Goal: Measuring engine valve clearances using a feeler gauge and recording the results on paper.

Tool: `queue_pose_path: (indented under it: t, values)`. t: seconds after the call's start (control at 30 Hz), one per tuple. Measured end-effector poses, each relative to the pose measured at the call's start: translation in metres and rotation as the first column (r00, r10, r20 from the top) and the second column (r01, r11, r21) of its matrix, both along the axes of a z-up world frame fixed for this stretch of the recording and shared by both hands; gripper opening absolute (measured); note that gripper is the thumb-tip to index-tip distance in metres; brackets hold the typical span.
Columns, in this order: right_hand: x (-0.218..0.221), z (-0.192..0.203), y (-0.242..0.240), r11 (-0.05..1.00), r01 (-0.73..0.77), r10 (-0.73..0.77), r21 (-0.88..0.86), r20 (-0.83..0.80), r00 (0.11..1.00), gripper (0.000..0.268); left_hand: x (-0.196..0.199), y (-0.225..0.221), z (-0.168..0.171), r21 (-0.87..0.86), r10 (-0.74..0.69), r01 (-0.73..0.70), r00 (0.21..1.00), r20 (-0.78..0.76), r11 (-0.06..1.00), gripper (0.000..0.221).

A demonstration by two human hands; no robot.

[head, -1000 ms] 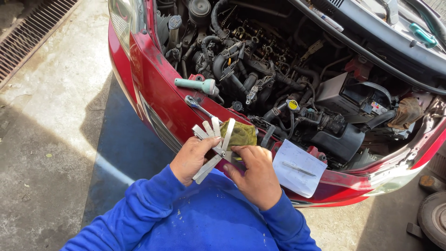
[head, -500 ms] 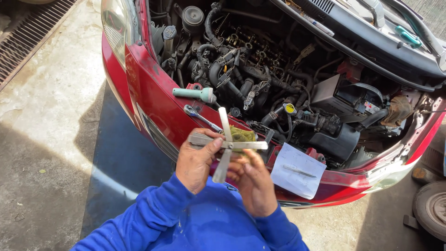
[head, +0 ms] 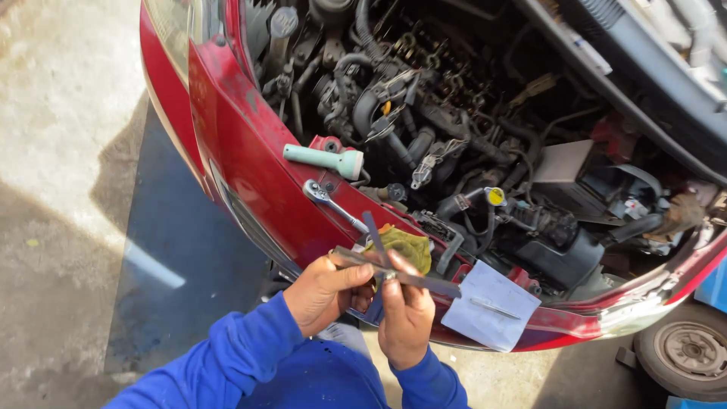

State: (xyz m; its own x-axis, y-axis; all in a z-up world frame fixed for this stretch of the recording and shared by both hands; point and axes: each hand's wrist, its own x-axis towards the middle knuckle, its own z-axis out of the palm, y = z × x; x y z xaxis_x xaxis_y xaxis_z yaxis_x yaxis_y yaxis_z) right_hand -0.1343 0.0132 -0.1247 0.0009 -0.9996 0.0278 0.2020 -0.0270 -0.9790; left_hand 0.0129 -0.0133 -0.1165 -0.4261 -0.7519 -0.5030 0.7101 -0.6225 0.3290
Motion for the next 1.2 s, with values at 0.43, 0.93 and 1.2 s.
queue_pose_path:
  t: [0.43,0.93,1.2]
  values:
    - [-0.044,-0.019,-0.202,0.962,0.027,-0.081,-0.271,-0.189,0.979,0.032,0.132,-0.159,-0.091,-0.435,0.412,0.166,0.153,0.898,0.885,0.031]
    - [-0.12,-0.196,-0.491,0.916,-0.385,0.172,0.111,-0.977,0.128,0.033,0.205,-0.285,-0.165,-0.132,0.491,0.51,-0.677,0.548,0.85,0.072]
    - [-0.117,-0.236,-0.529,0.905,-0.367,0.267,0.217,-0.959,0.092,0.033,0.198,-0.276,-0.169,-0.083,0.45,0.474,-0.749,0.487,0.877,0.07]
